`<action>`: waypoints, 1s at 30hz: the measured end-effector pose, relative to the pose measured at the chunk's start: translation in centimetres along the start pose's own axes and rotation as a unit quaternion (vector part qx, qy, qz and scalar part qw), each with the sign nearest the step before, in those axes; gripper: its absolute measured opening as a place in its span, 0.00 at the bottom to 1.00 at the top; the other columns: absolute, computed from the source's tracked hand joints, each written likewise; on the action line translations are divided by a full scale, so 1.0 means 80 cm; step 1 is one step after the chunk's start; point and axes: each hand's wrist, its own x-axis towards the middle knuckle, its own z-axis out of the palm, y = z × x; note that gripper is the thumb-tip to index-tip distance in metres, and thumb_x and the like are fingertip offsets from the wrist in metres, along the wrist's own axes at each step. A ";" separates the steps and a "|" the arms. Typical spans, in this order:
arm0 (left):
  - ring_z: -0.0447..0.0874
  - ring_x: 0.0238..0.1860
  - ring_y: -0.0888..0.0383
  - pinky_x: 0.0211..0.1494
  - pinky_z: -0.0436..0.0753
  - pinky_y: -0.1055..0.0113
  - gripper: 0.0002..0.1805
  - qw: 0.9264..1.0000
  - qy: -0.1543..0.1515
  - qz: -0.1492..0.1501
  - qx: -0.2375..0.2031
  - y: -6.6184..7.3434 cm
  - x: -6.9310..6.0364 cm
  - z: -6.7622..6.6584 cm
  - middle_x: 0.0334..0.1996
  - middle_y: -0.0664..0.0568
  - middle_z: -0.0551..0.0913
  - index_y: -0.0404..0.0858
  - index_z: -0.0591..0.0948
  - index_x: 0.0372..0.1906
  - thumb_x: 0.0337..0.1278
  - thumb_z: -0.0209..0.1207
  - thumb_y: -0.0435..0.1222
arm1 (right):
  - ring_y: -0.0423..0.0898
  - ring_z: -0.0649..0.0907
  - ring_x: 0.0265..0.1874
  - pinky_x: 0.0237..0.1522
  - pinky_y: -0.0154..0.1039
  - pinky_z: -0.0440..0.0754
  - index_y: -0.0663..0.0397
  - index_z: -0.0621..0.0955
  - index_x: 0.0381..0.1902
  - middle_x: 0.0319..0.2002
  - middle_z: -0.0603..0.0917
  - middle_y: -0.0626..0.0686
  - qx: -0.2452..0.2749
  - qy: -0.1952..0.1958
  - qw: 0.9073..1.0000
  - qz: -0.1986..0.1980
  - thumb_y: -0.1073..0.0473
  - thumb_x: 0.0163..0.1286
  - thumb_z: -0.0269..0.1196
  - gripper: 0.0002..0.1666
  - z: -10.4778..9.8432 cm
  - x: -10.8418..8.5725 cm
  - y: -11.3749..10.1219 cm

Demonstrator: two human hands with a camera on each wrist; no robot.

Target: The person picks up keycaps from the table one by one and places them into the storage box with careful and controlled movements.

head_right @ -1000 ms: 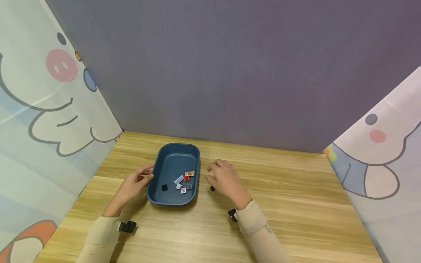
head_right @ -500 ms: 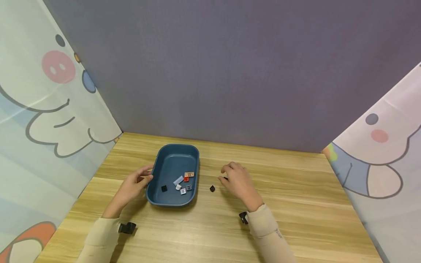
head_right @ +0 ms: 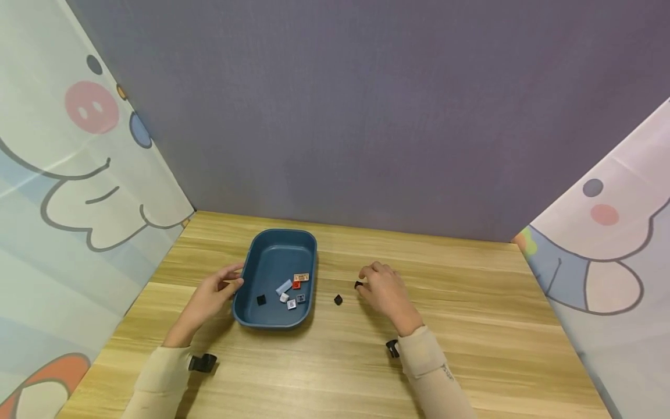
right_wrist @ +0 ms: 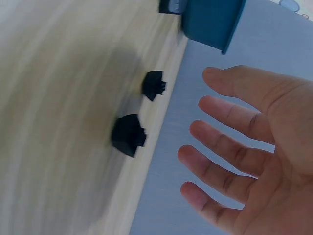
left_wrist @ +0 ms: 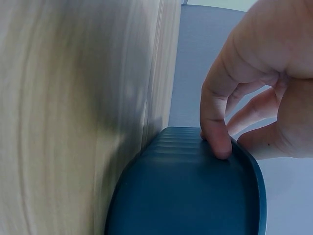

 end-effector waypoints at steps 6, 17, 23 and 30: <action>0.85 0.43 0.44 0.39 0.86 0.63 0.22 1.000 -0.001 0.001 0.001 -0.001 0.000 0.001 0.50 0.35 0.81 0.33 0.73 0.68 0.73 0.56 0.31 | 0.57 0.83 0.41 0.41 0.58 0.82 0.56 0.85 0.42 0.42 0.83 0.56 -0.013 -0.006 1.000 0.000 0.56 0.61 0.75 0.15 0.010 0.000 0.007; 0.85 0.45 0.44 0.40 0.86 0.64 0.23 1.000 -0.006 -0.003 0.003 -0.002 0.001 0.001 0.52 0.36 0.81 0.35 0.73 0.69 0.73 0.56 0.31 | 0.57 0.82 0.43 0.45 0.60 0.81 0.56 0.86 0.44 0.44 0.82 0.56 -0.019 -0.047 0.998 0.041 0.54 0.64 0.72 0.15 0.021 0.003 0.012; 0.84 0.44 0.45 0.40 0.85 0.64 0.23 1.000 -0.006 -0.003 0.005 -0.002 0.001 0.001 0.51 0.36 0.81 0.35 0.73 0.69 0.73 0.56 0.31 | 0.58 0.81 0.44 0.46 0.61 0.80 0.56 0.86 0.44 0.44 0.82 0.56 -0.027 -0.056 0.997 0.046 0.54 0.64 0.72 0.15 0.024 0.005 0.014; 0.84 0.43 0.44 0.39 0.86 0.63 0.23 1.000 -0.004 -0.003 0.001 -0.001 0.001 0.001 0.52 0.34 0.80 0.33 0.73 0.69 0.72 0.56 0.30 | 0.57 0.81 0.44 0.46 0.61 0.80 0.55 0.86 0.44 0.44 0.82 0.55 -0.030 -0.066 0.996 0.051 0.54 0.65 0.72 0.14 0.029 0.006 0.015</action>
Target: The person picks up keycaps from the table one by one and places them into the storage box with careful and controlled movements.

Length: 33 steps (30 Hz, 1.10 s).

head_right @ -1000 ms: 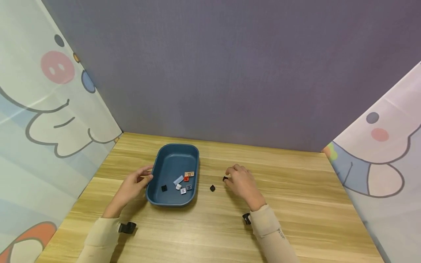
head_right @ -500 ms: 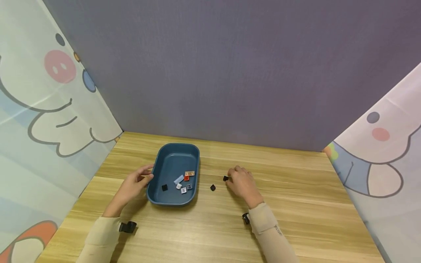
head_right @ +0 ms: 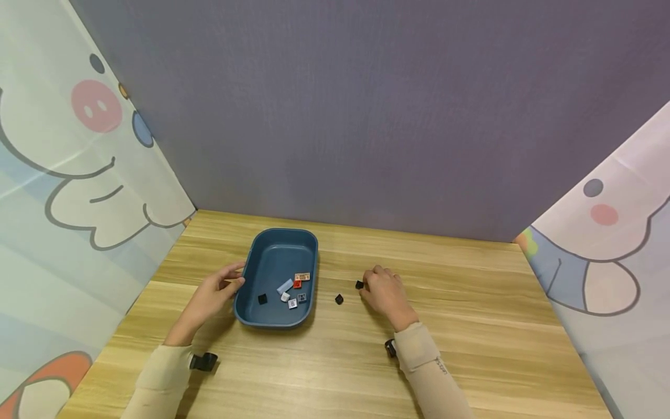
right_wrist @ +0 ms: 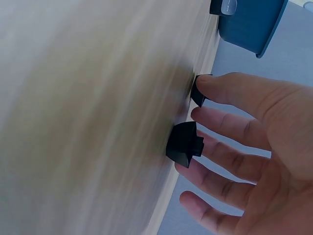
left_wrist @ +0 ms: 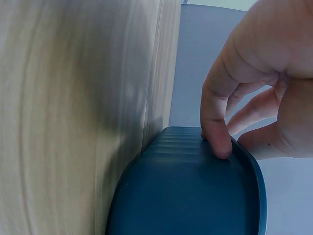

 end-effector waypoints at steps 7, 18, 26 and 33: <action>0.85 0.43 0.44 0.39 0.86 0.64 0.23 1.000 0.000 -0.002 -0.004 0.001 0.000 0.000 0.52 0.34 0.80 0.33 0.73 0.68 0.73 0.56 0.30 | 0.57 0.81 0.44 0.45 0.59 0.80 0.54 0.86 0.44 0.44 0.82 0.55 0.001 -0.004 1.000 0.005 0.55 0.65 0.72 0.13 0.000 0.001 -0.001; 0.84 0.43 0.44 0.38 0.85 0.64 0.23 1.000 0.001 0.003 -0.003 0.000 0.001 0.001 0.51 0.35 0.80 0.33 0.73 0.68 0.72 0.56 0.29 | 0.56 0.81 0.43 0.46 0.59 0.81 0.56 0.86 0.44 0.45 0.83 0.55 0.003 0.016 1.000 -0.003 0.55 0.66 0.71 0.13 -0.008 0.003 -0.006; 0.85 0.44 0.43 0.38 0.86 0.64 0.23 1.000 0.004 0.000 -0.005 -0.001 0.001 0.002 0.51 0.35 0.80 0.33 0.74 0.68 0.72 0.57 0.30 | 0.59 0.81 0.46 0.44 0.61 0.81 0.56 0.86 0.44 0.47 0.83 0.57 0.004 0.065 0.997 -0.036 0.56 0.65 0.72 0.13 -0.023 0.004 -0.018; 0.85 0.43 0.44 0.39 0.86 0.64 0.22 1.000 0.004 0.006 -0.004 -0.001 0.000 0.001 0.50 0.35 0.81 0.33 0.74 0.68 0.72 0.57 0.29 | 0.54 0.82 0.42 0.41 0.54 0.82 0.54 0.86 0.43 0.45 0.83 0.53 0.002 0.106 0.992 -0.067 0.56 0.63 0.74 0.13 -0.043 0.007 -0.040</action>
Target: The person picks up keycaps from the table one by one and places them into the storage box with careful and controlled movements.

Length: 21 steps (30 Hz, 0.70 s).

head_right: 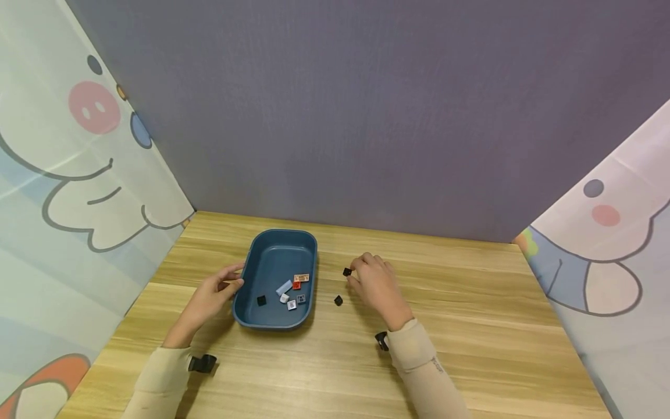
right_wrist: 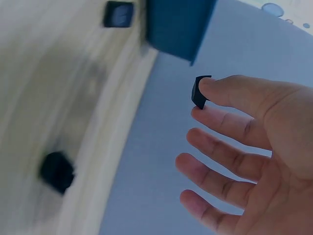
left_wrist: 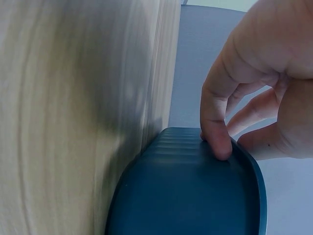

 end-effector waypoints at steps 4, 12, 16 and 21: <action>0.85 0.43 0.43 0.38 0.86 0.64 0.22 1.000 0.001 0.006 0.001 0.000 -0.001 -0.001 0.50 0.34 0.81 0.33 0.73 0.68 0.72 0.56 0.30 | 0.54 0.82 0.43 0.41 0.53 0.82 0.52 0.86 0.43 0.45 0.83 0.52 -0.006 -0.002 1.000 -0.004 0.54 0.63 0.73 0.13 -0.008 0.011 -0.017; 0.85 0.43 0.43 0.38 0.85 0.64 0.22 1.000 0.004 0.003 -0.002 -0.001 0.000 -0.001 0.50 0.35 0.81 0.32 0.74 0.67 0.73 0.57 0.31 | 0.54 0.82 0.45 0.43 0.53 0.82 0.52 0.86 0.43 0.46 0.83 0.52 -0.001 -0.012 1.000 -0.016 0.52 0.65 0.72 0.13 -0.014 0.031 -0.049; 0.85 0.43 0.45 0.38 0.85 0.65 0.22 1.000 0.004 0.001 0.001 0.000 -0.001 0.000 0.49 0.36 0.82 0.33 0.74 0.67 0.73 0.57 0.32 | 0.54 0.81 0.46 0.45 0.54 0.81 0.52 0.86 0.43 0.47 0.83 0.52 0.016 -0.017 0.999 -0.024 0.53 0.65 0.72 0.12 -0.013 0.040 -0.062; 0.85 0.43 0.45 0.38 0.85 0.65 0.22 1.000 0.005 0.002 0.003 0.001 -0.001 0.000 0.50 0.36 0.82 0.34 0.74 0.68 0.72 0.57 0.31 | 0.54 0.81 0.47 0.46 0.53 0.80 0.51 0.86 0.43 0.47 0.83 0.52 0.026 -0.030 0.999 -0.032 0.53 0.67 0.71 0.11 -0.009 0.048 -0.075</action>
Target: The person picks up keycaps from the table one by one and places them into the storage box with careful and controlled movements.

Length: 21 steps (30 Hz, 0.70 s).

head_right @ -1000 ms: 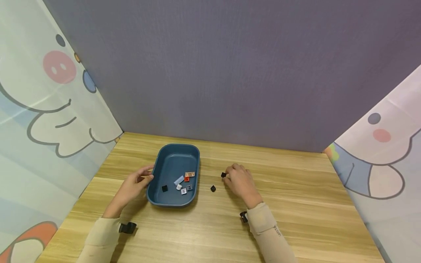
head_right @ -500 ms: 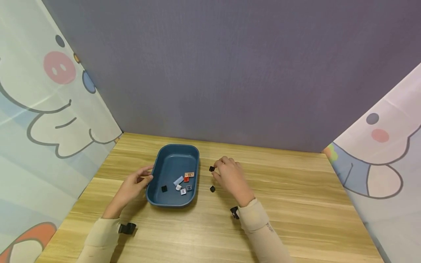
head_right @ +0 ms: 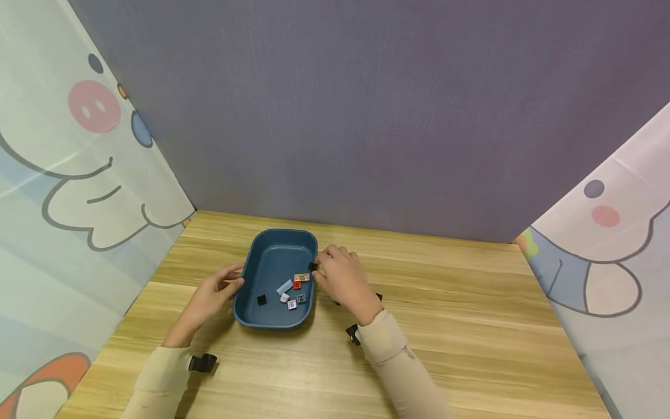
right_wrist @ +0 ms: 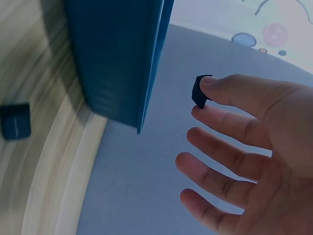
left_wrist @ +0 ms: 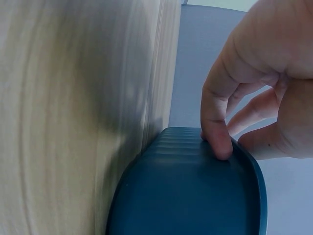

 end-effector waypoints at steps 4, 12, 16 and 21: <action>0.85 0.43 0.45 0.38 0.85 0.64 0.22 1.000 -0.001 0.001 -0.003 0.000 0.001 0.000 0.50 0.36 0.82 0.33 0.74 0.68 0.73 0.57 0.32 | 0.54 0.81 0.48 0.46 0.53 0.80 0.51 0.86 0.45 0.49 0.82 0.52 0.005 -0.008 1.000 -0.006 0.53 0.68 0.69 0.12 0.003 0.003 -0.007; 0.85 0.44 0.44 0.39 0.85 0.64 0.22 1.000 -0.003 -0.004 0.000 0.001 0.000 0.000 0.51 0.35 0.81 0.34 0.74 0.68 0.73 0.57 0.32 | 0.54 0.80 0.50 0.49 0.53 0.80 0.54 0.85 0.51 0.51 0.82 0.53 0.007 -0.011 1.000 -0.010 0.51 0.70 0.68 0.18 0.007 0.004 -0.010; 0.85 0.44 0.45 0.39 0.85 0.64 0.22 1.000 -0.006 -0.009 0.005 0.000 0.001 -0.001 0.51 0.37 0.81 0.35 0.74 0.68 0.73 0.56 0.31 | 0.55 0.81 0.50 0.48 0.55 0.79 0.55 0.85 0.50 0.50 0.83 0.53 0.011 -0.004 1.000 -0.013 0.52 0.69 0.69 0.17 0.007 0.003 -0.008; 0.85 0.45 0.45 0.39 0.85 0.64 0.22 1.000 -0.009 -0.009 0.003 0.001 0.001 -0.001 0.52 0.36 0.81 0.34 0.73 0.68 0.73 0.56 0.31 | 0.55 0.81 0.48 0.47 0.56 0.79 0.55 0.86 0.48 0.49 0.83 0.53 0.013 0.009 1.000 -0.015 0.54 0.67 0.71 0.16 0.004 -0.001 -0.005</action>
